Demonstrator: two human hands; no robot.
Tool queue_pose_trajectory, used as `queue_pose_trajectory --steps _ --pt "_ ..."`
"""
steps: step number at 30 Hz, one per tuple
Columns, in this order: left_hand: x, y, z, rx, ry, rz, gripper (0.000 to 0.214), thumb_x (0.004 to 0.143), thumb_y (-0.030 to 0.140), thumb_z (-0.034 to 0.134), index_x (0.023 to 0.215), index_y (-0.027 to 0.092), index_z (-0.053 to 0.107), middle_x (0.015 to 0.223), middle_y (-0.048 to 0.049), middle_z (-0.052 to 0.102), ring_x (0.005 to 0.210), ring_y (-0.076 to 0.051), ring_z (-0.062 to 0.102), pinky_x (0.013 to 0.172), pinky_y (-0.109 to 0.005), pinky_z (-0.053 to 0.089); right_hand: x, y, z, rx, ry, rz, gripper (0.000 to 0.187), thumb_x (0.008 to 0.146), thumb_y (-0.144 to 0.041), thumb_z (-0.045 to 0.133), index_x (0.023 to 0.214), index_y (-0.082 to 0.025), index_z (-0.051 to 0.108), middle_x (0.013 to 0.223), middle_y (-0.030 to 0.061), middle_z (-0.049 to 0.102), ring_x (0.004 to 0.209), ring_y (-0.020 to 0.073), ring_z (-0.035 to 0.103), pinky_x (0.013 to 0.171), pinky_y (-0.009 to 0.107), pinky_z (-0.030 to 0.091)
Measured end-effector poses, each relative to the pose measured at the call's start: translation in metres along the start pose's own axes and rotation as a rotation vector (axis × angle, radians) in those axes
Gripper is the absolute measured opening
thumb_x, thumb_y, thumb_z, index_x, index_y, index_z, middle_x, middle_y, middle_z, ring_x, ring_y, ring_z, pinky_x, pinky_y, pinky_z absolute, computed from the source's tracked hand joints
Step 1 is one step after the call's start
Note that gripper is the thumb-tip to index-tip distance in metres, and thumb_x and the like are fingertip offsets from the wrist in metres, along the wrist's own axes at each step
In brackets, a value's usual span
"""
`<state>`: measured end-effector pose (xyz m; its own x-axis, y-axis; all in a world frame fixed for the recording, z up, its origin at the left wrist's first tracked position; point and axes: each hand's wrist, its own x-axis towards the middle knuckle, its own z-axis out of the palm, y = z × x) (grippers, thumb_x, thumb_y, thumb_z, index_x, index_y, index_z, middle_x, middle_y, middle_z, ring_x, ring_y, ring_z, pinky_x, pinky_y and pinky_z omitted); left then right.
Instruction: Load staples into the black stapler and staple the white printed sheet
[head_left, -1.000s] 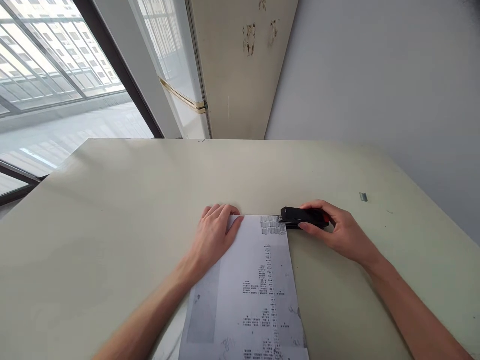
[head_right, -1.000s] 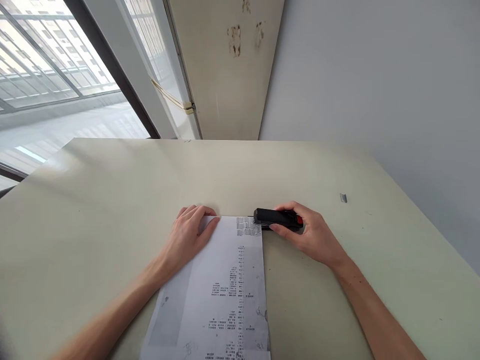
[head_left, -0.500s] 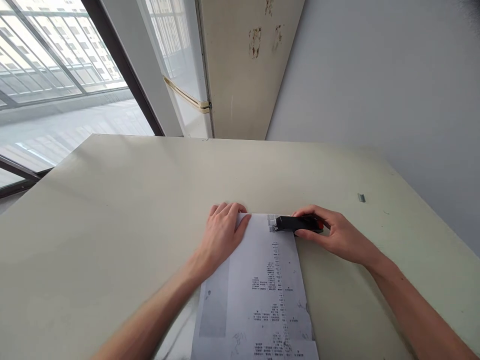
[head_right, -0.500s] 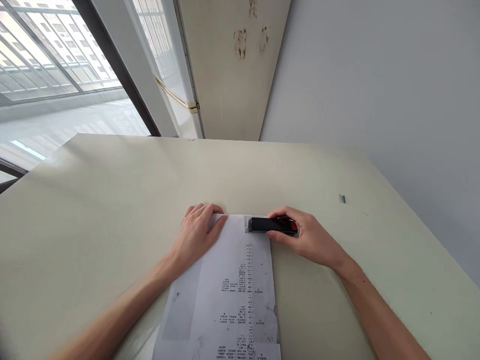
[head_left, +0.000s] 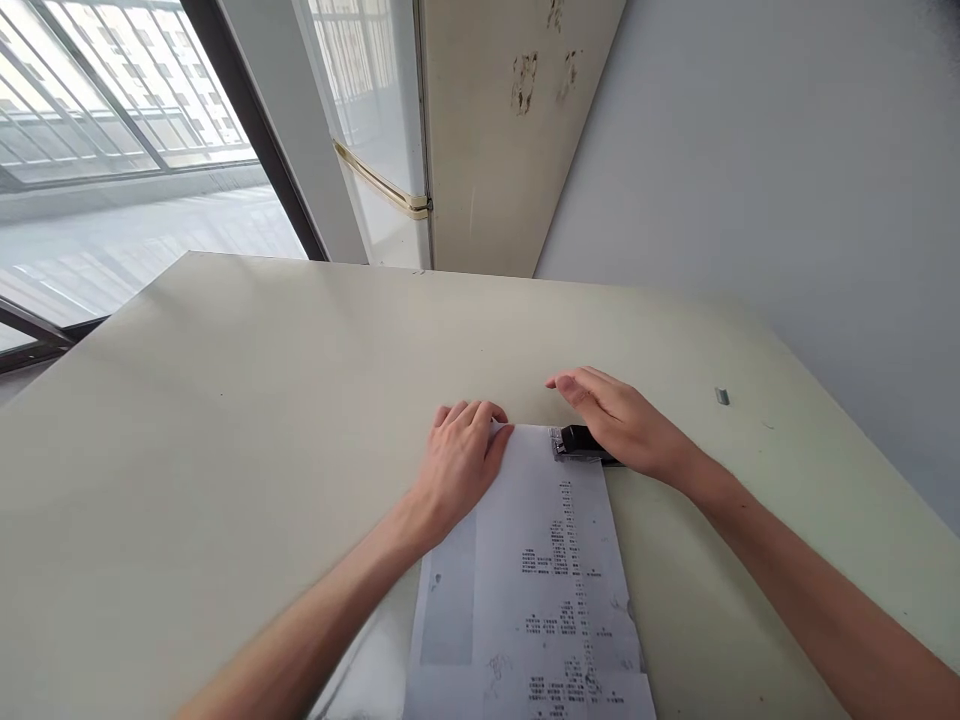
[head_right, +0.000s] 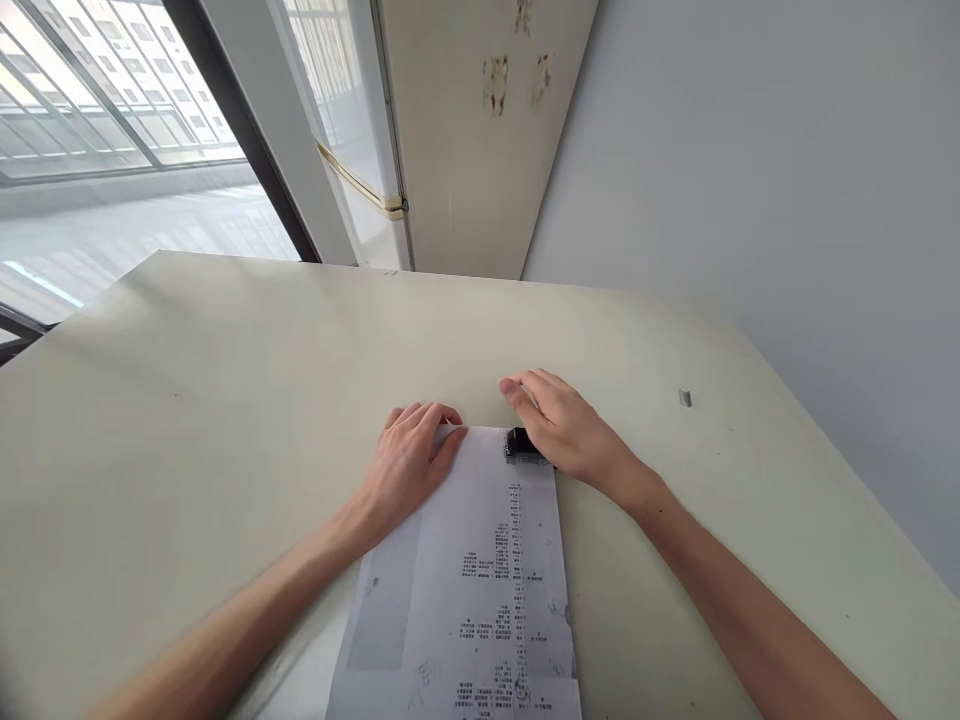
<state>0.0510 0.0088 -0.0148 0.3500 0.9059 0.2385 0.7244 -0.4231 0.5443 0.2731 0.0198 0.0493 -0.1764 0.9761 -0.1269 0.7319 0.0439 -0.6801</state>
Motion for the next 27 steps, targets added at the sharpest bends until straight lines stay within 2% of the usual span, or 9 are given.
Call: queue_pose_trajectory --steps 6,9,13,20,27 --pt "-0.001 0.0 -0.001 0.007 -0.003 -0.011 0.01 0.107 0.029 0.051 0.101 0.023 0.057 0.101 0.0002 0.075 0.092 -0.02 0.065 0.091 -0.041 0.042 0.0 -0.002 0.011 -0.075 -0.035 0.002 0.058 0.107 -0.066 0.022 0.103 -0.029 0.066 0.128 0.0047 0.07 0.123 0.0267 0.062 0.102 0.042 0.05" --pt "-0.001 0.0 -0.002 0.013 -0.005 -0.01 0.01 0.107 0.028 0.051 0.101 0.023 0.057 0.1 0.0001 0.075 0.091 -0.02 0.065 0.091 -0.041 0.042 -0.001 -0.002 0.013 -0.118 -0.033 0.012 0.058 0.108 -0.064 0.021 0.101 -0.029 0.066 0.131 0.0042 0.07 0.126 0.0268 0.062 0.102 0.041 0.052" --pt "-0.001 0.001 -0.002 0.017 -0.001 -0.011 0.011 0.107 0.029 0.05 0.101 0.023 0.057 0.101 0.0 0.075 0.092 -0.02 0.065 0.091 -0.04 0.042 -0.002 -0.006 0.014 -0.136 -0.042 0.044 0.059 0.108 -0.064 0.019 0.109 -0.031 0.068 0.14 0.0012 0.068 0.133 0.0269 0.06 0.108 0.043 0.05" --pt "-0.001 0.002 -0.002 0.006 0.002 -0.023 0.011 0.107 0.027 0.049 0.099 0.024 0.056 0.101 0.0008 0.075 0.09 -0.02 0.064 0.088 -0.04 0.041 -0.004 -0.012 0.015 -0.154 -0.097 0.127 0.062 0.107 -0.065 0.022 0.142 -0.033 0.062 0.164 -0.0034 0.049 0.157 0.0267 0.036 0.126 0.049 0.034" --pt "-0.001 0.003 -0.001 0.002 -0.001 -0.042 0.012 0.107 0.026 0.048 0.099 0.024 0.056 0.101 0.0006 0.075 0.09 -0.02 0.064 0.088 -0.04 0.041 -0.006 -0.014 0.015 -0.166 -0.126 0.143 0.066 0.107 -0.066 0.019 0.148 -0.032 0.058 0.167 -0.0058 0.042 0.158 0.0246 0.034 0.129 0.047 0.03"
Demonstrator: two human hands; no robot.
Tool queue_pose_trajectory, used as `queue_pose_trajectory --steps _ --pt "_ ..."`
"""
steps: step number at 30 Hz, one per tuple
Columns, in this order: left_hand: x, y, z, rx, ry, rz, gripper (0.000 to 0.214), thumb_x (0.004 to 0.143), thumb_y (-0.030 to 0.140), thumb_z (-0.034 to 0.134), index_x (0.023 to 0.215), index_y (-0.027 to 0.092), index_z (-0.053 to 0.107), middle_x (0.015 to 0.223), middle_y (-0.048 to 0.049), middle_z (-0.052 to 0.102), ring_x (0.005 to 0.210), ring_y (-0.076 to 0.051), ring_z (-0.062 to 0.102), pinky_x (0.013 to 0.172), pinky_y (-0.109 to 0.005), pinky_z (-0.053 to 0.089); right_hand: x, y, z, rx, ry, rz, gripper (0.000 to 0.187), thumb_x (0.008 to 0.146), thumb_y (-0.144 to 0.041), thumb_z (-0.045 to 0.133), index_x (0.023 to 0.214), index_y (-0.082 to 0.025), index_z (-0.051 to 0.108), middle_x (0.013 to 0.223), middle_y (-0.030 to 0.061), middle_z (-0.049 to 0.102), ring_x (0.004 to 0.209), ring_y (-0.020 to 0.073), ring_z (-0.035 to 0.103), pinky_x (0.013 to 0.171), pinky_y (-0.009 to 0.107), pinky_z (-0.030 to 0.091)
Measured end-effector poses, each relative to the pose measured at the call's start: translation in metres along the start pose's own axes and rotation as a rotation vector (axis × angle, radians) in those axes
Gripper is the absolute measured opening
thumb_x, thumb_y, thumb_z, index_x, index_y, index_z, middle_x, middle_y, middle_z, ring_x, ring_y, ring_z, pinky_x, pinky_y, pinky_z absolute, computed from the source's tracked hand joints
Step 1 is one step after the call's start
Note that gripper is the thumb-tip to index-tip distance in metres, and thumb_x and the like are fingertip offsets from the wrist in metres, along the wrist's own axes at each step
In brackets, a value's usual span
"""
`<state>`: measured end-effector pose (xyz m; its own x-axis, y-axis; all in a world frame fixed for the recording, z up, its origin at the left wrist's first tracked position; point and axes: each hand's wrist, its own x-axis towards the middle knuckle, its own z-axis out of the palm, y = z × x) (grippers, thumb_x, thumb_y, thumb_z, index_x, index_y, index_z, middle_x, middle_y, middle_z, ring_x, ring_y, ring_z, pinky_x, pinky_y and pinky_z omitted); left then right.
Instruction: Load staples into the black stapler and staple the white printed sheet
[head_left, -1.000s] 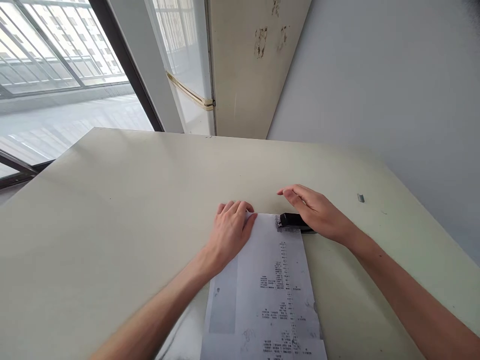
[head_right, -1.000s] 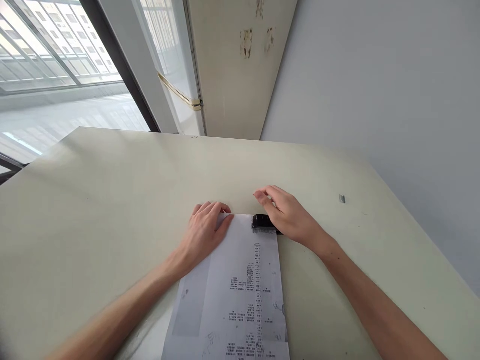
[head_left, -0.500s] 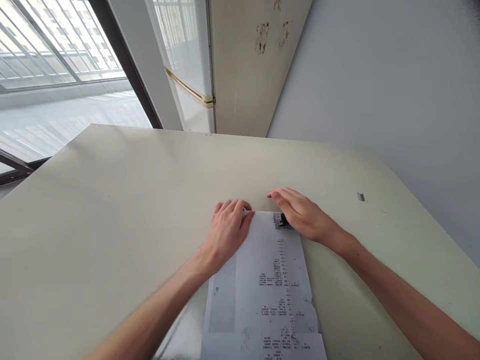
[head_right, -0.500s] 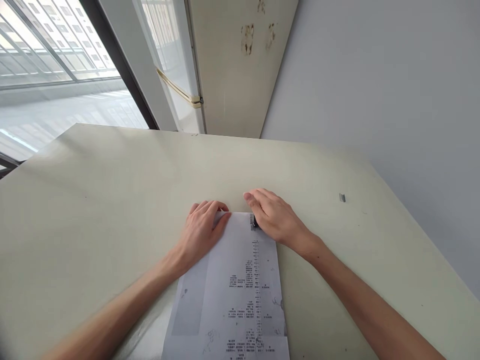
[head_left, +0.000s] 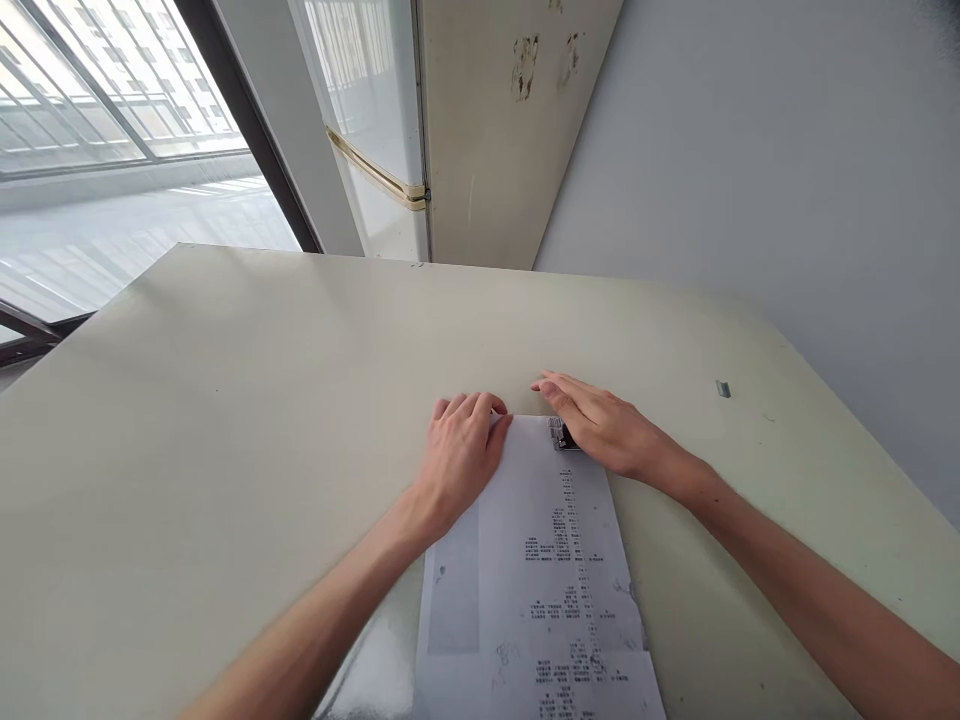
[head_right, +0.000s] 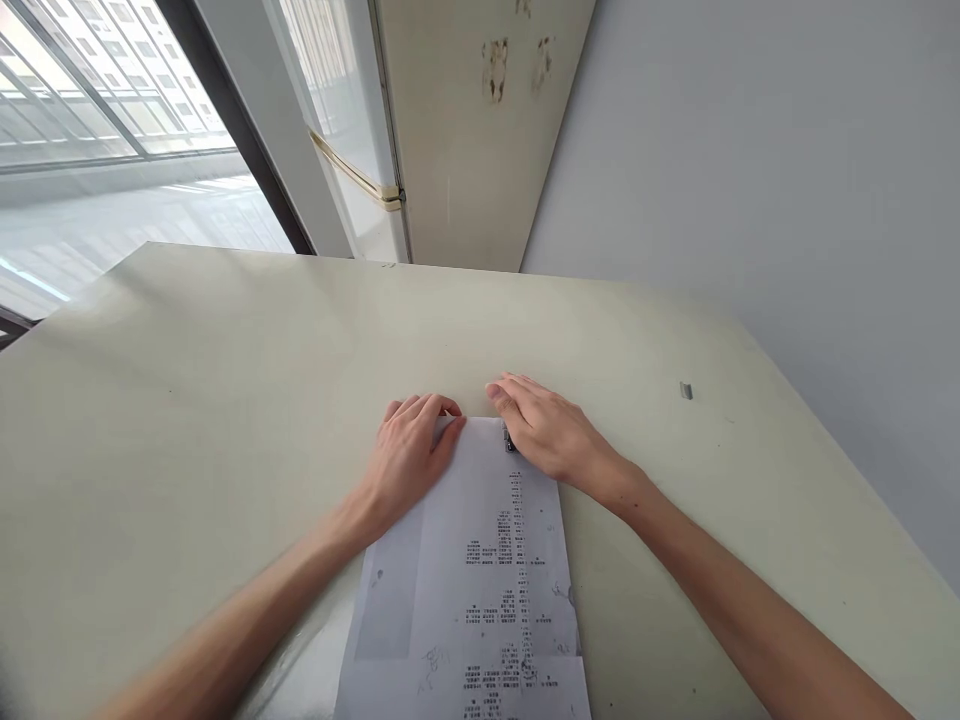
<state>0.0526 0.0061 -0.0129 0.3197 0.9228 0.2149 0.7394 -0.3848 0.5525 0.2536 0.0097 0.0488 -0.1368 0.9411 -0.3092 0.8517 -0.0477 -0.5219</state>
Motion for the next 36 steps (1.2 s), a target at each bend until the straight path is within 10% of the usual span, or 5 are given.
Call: queue_pose_trajectory --steps 36 --pt "0.001 0.002 0.005 0.026 0.013 -0.003 0.013 0.107 0.026 0.048 0.1 0.023 0.058 0.101 -0.0009 0.077 0.091 -0.021 0.065 0.087 -0.039 0.041 0.007 -0.003 0.013 -0.27 0.046 -0.042 0.055 0.11 -0.05 0.018 0.138 -0.031 0.062 0.161 0.003 0.052 0.156 0.0297 0.036 0.118 0.049 0.043"
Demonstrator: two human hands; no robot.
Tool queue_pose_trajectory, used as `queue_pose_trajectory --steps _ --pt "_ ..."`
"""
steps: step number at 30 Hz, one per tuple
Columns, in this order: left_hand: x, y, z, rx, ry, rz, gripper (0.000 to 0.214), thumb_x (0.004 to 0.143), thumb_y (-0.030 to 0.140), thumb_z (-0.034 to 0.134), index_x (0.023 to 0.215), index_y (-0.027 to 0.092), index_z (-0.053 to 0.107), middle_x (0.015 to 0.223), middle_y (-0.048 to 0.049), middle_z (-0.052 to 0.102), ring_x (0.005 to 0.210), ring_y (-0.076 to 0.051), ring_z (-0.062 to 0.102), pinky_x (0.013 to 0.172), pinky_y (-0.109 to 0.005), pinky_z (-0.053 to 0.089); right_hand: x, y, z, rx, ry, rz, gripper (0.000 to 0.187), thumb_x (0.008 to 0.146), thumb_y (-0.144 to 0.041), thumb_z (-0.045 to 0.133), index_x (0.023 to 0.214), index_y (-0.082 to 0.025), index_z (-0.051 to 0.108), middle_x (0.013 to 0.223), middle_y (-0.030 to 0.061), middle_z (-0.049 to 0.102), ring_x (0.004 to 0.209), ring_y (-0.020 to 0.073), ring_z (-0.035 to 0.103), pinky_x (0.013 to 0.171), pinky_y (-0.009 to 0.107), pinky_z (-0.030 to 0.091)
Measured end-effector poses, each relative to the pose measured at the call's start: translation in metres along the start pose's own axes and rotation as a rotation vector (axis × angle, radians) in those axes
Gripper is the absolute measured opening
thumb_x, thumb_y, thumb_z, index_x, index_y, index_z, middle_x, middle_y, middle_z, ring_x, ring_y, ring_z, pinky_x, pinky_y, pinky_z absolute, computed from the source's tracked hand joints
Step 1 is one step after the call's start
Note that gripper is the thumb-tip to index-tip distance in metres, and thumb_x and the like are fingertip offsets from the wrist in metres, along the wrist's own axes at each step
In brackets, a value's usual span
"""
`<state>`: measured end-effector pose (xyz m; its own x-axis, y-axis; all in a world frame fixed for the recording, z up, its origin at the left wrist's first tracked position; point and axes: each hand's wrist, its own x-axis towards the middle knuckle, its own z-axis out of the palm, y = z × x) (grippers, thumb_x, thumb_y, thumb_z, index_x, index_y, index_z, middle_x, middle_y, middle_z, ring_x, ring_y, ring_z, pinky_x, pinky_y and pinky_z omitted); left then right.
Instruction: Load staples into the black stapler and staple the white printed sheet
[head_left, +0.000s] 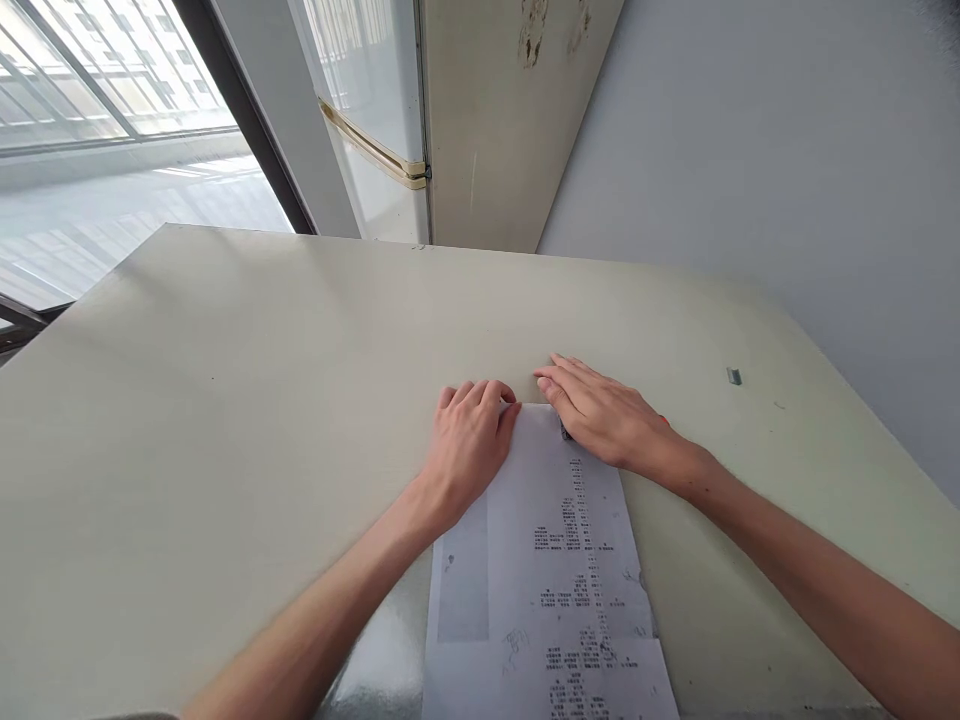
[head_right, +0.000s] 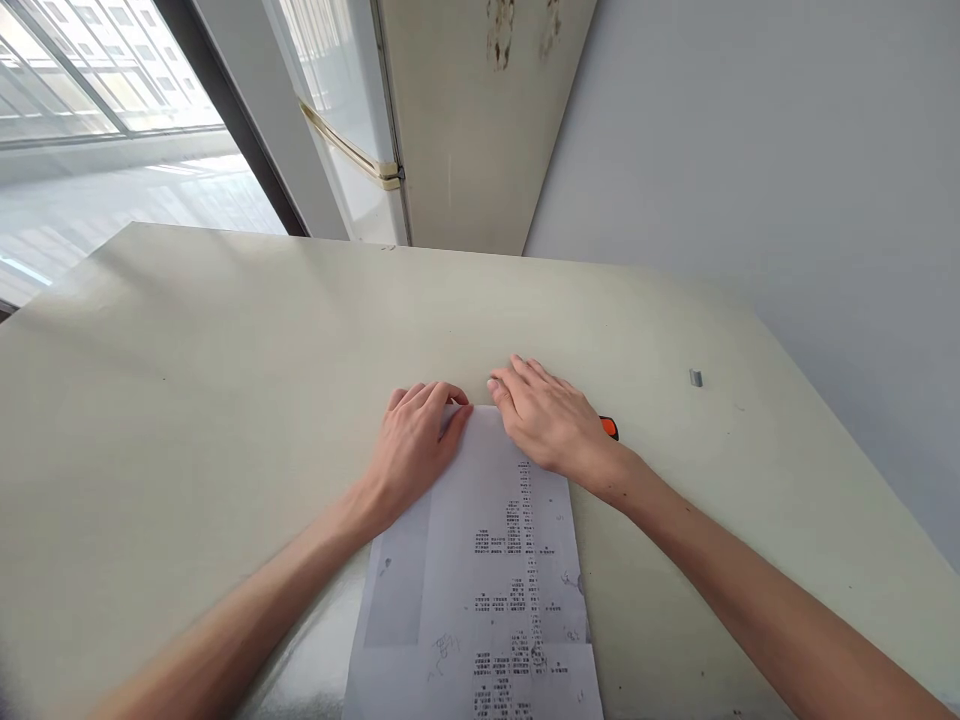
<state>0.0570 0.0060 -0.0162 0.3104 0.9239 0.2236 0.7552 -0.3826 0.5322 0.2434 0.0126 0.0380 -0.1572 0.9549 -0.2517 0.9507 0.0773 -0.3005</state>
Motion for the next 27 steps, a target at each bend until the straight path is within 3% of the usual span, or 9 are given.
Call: queue_pose_trajectory --steps 7,13,27 --pt "0.0 0.0 -0.001 -0.011 -0.003 -0.005 0.011 0.107 0.026 0.05 0.1 0.024 0.059 0.101 -0.001 0.077 0.09 -0.022 0.066 0.088 -0.04 0.042 0.0 -0.001 0.01 -0.078 0.061 -0.012 0.056 0.111 -0.045 0.02 0.147 -0.027 0.058 0.168 0.0058 0.043 0.158 0.0285 0.034 0.124 0.052 0.034" --pt "0.0 -0.001 -0.001 -0.033 -0.002 -0.007 0.011 0.107 0.025 0.05 0.098 0.023 0.058 0.1 0.0003 0.076 0.088 -0.02 0.065 0.086 -0.039 0.041 0.005 -0.002 0.022 -0.2 0.135 -0.038 0.058 0.111 -0.04 0.02 0.154 -0.02 0.052 0.168 0.0116 0.041 0.158 0.0336 0.032 0.123 0.054 0.033" --pt "-0.001 -0.007 -0.004 -0.05 0.004 0.015 0.009 0.106 0.027 0.051 0.102 0.023 0.058 0.104 -0.0017 0.077 0.096 -0.022 0.068 0.09 -0.041 0.042 0.01 -0.005 0.027 -0.247 0.162 -0.037 0.056 0.111 -0.04 0.019 0.153 -0.023 0.051 0.166 0.0108 0.045 0.155 0.0332 0.036 0.12 0.055 0.035"
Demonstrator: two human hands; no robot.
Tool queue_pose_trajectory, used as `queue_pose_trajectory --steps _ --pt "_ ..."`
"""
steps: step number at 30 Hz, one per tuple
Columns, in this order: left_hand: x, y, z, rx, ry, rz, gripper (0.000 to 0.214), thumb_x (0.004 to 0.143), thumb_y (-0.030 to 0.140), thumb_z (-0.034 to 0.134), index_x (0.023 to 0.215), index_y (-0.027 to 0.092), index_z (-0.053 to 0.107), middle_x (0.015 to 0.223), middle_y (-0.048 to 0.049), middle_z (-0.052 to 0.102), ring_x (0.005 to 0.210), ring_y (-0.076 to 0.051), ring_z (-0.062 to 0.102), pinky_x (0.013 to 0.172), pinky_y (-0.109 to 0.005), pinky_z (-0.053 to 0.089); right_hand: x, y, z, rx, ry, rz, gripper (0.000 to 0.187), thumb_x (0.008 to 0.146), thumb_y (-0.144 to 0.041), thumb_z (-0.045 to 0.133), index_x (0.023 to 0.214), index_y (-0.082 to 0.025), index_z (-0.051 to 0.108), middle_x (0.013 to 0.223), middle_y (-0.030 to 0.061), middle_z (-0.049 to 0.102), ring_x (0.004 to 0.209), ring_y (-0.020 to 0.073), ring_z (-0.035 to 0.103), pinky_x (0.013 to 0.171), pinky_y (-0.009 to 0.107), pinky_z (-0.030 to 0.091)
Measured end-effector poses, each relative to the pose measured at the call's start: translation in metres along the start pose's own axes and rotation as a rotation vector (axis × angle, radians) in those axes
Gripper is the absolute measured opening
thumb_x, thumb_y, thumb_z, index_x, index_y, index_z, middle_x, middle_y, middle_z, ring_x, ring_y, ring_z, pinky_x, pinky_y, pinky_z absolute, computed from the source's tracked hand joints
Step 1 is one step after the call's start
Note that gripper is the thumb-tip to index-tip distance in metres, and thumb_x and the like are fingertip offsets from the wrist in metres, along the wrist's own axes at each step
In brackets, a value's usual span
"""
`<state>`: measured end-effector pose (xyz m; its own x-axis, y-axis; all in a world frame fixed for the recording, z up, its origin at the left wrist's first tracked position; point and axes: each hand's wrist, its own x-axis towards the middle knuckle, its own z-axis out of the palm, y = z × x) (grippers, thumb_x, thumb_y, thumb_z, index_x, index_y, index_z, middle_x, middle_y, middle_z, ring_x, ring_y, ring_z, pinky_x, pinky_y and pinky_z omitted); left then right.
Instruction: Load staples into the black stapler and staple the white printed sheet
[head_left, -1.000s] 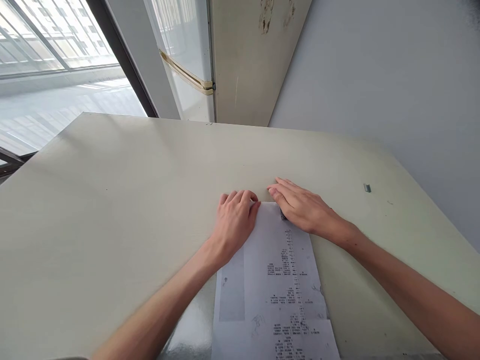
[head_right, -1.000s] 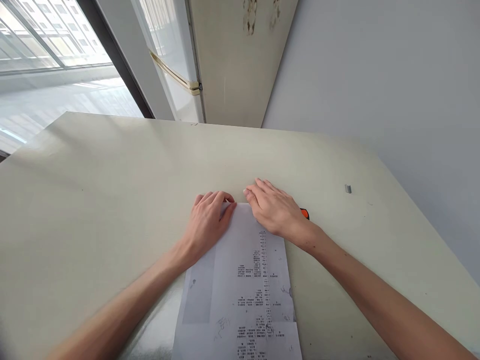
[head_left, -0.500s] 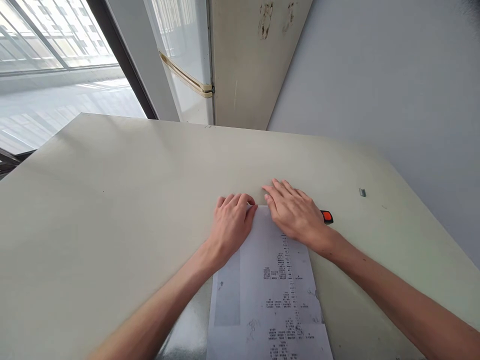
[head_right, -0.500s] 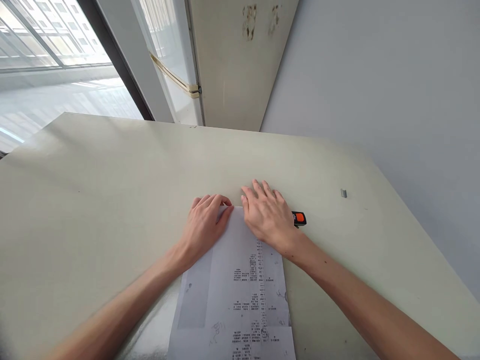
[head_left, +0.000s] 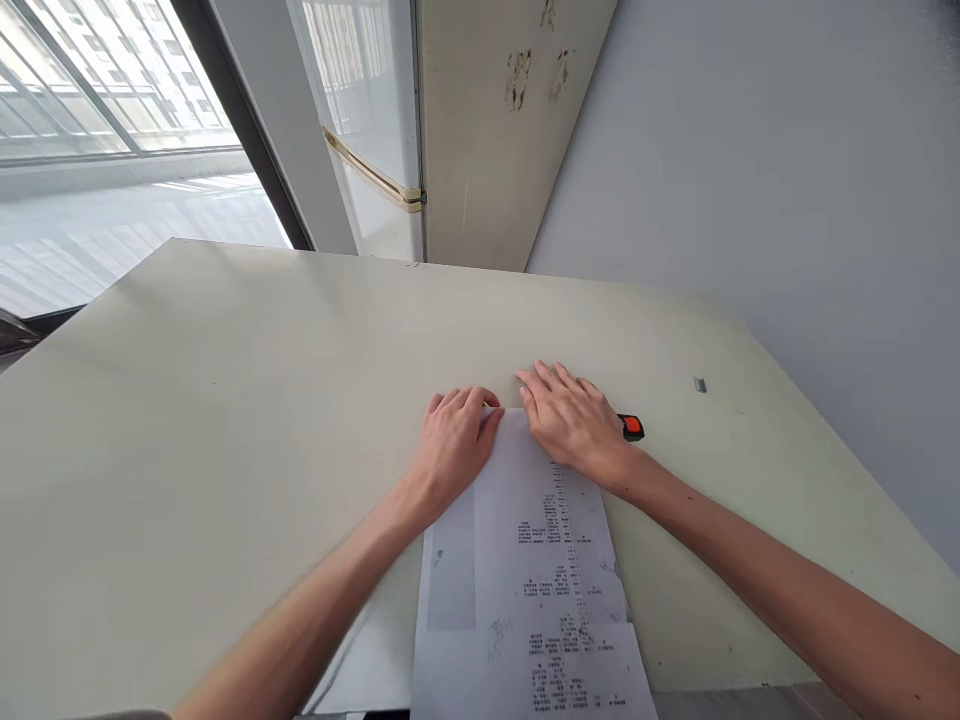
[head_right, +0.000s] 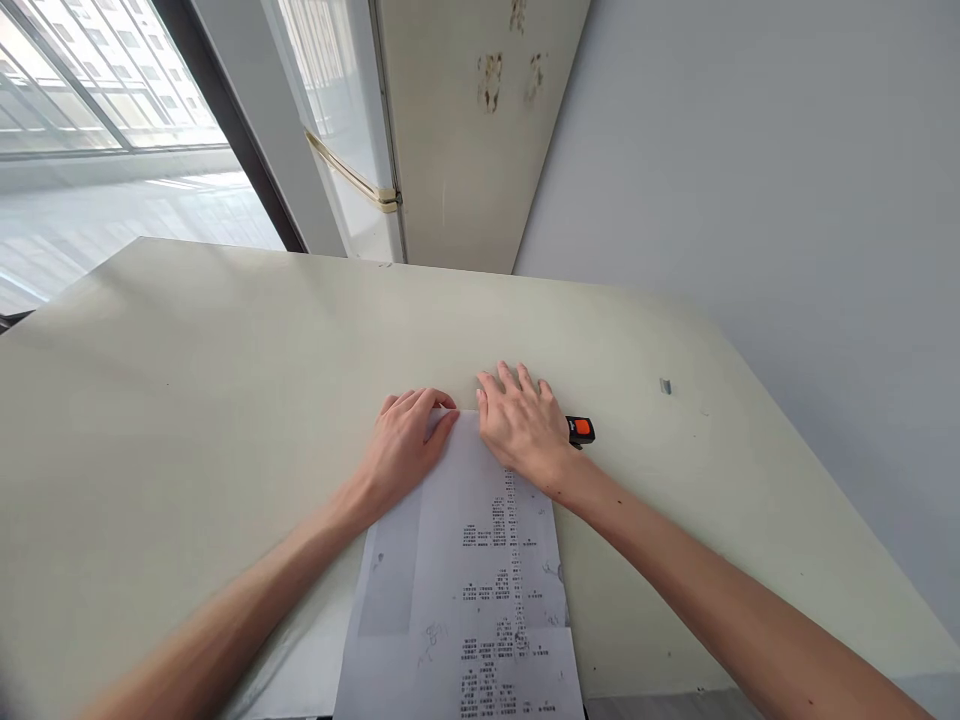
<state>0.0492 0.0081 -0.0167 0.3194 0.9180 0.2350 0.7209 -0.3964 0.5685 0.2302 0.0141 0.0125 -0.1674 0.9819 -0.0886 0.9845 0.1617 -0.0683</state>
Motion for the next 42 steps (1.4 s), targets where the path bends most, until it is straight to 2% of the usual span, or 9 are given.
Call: queue_pose_trajectory --steps 5,9,13,16,20,25,30,35,42 --pt "-0.002 -0.002 -0.001 0.012 0.003 0.016 0.008 0.106 0.028 0.053 0.105 0.023 0.059 0.106 -0.002 0.076 0.098 -0.022 0.069 0.09 -0.041 0.043 0.001 -0.002 0.002 -0.024 0.006 -0.012 0.057 0.11 -0.037 0.019 0.155 -0.018 0.049 0.166 0.0152 0.043 0.152 0.0332 0.04 0.117 0.053 0.039" --pt "-0.001 -0.003 0.0 0.032 -0.01 0.029 0.009 0.106 0.027 0.053 0.105 0.022 0.06 0.106 -0.0027 0.076 0.097 -0.023 0.069 0.091 -0.041 0.043 0.0 -0.001 -0.003 0.017 0.006 -0.041 0.055 0.111 -0.038 0.02 0.152 -0.02 0.052 0.164 0.0127 0.047 0.151 0.0292 0.044 0.117 0.05 0.04" --pt "-0.001 -0.004 -0.001 0.03 -0.034 0.03 0.01 0.107 0.026 0.05 0.105 0.023 0.06 0.107 -0.0023 0.077 0.098 -0.022 0.069 0.092 -0.041 0.044 -0.003 0.007 -0.014 0.257 -0.012 0.011 0.054 0.111 -0.045 0.022 0.148 -0.027 0.058 0.162 0.005 0.051 0.151 0.0263 0.045 0.12 0.049 0.04" --pt "-0.001 -0.005 -0.002 0.016 -0.041 0.034 0.01 0.106 0.025 0.05 0.104 0.023 0.06 0.108 -0.0018 0.076 0.1 -0.022 0.069 0.094 -0.041 0.044 -0.009 0.018 -0.02 0.499 0.059 0.039 0.052 0.111 -0.049 0.023 0.143 -0.031 0.06 0.157 -0.0004 0.057 0.148 0.0245 0.048 0.119 0.046 0.041" --pt "-0.001 -0.009 -0.004 0.003 -0.05 0.055 0.012 0.107 0.027 0.048 0.105 0.023 0.059 0.108 -0.0021 0.075 0.1 -0.022 0.069 0.095 -0.042 0.044 -0.023 0.034 -0.015 0.66 0.184 -0.126 0.045 0.112 -0.05 0.029 0.127 -0.029 0.067 0.147 0.0018 0.064 0.139 0.0247 0.057 0.114 0.043 0.046" --pt "0.005 -0.019 -0.013 -0.009 -0.08 0.07 0.015 0.107 0.03 0.047 0.103 0.022 0.059 0.104 -0.002 0.075 0.095 -0.021 0.068 0.096 -0.04 0.046 -0.041 0.053 0.001 0.611 0.317 -0.257 0.033 0.112 -0.04 0.037 0.116 -0.029 0.068 0.125 0.0046 0.074 0.117 0.0253 0.069 0.101 0.044 0.053" --pt "0.011 -0.027 -0.027 0.028 -0.105 -0.012 0.027 0.106 0.046 0.049 0.103 0.023 0.063 0.089 -0.001 0.073 0.081 -0.023 0.064 0.086 -0.039 0.048 -0.049 0.079 0.018 0.508 0.38 -0.384 0.023 0.105 -0.042 0.058 0.125 -0.03 0.063 0.116 0.0054 0.076 0.106 0.0278 0.07 0.09 0.044 0.054" --pt "0.012 -0.03 -0.035 0.017 -0.174 -0.056 0.038 0.105 0.055 0.047 0.099 0.025 0.069 0.09 -0.0017 0.075 0.092 -0.025 0.065 0.08 -0.036 0.047 -0.05 0.096 0.03 0.592 0.376 -0.333 0.021 0.1 -0.04 0.067 0.118 -0.031 0.063 0.107 0.0031 0.075 0.095 0.0242 0.069 0.08 0.038 0.054" --pt "0.016 -0.032 -0.039 -0.052 -0.196 0.006 0.039 0.105 0.052 0.05 0.09 0.023 0.072 0.084 -0.0006 0.073 0.08 -0.019 0.065 0.076 -0.032 0.048 -0.033 0.111 0.027 0.706 0.345 -0.294 0.02 0.1 -0.043 0.068 0.115 -0.03 0.065 0.101 0.0017 0.073 0.088 0.0222 0.067 0.076 0.035 0.052"
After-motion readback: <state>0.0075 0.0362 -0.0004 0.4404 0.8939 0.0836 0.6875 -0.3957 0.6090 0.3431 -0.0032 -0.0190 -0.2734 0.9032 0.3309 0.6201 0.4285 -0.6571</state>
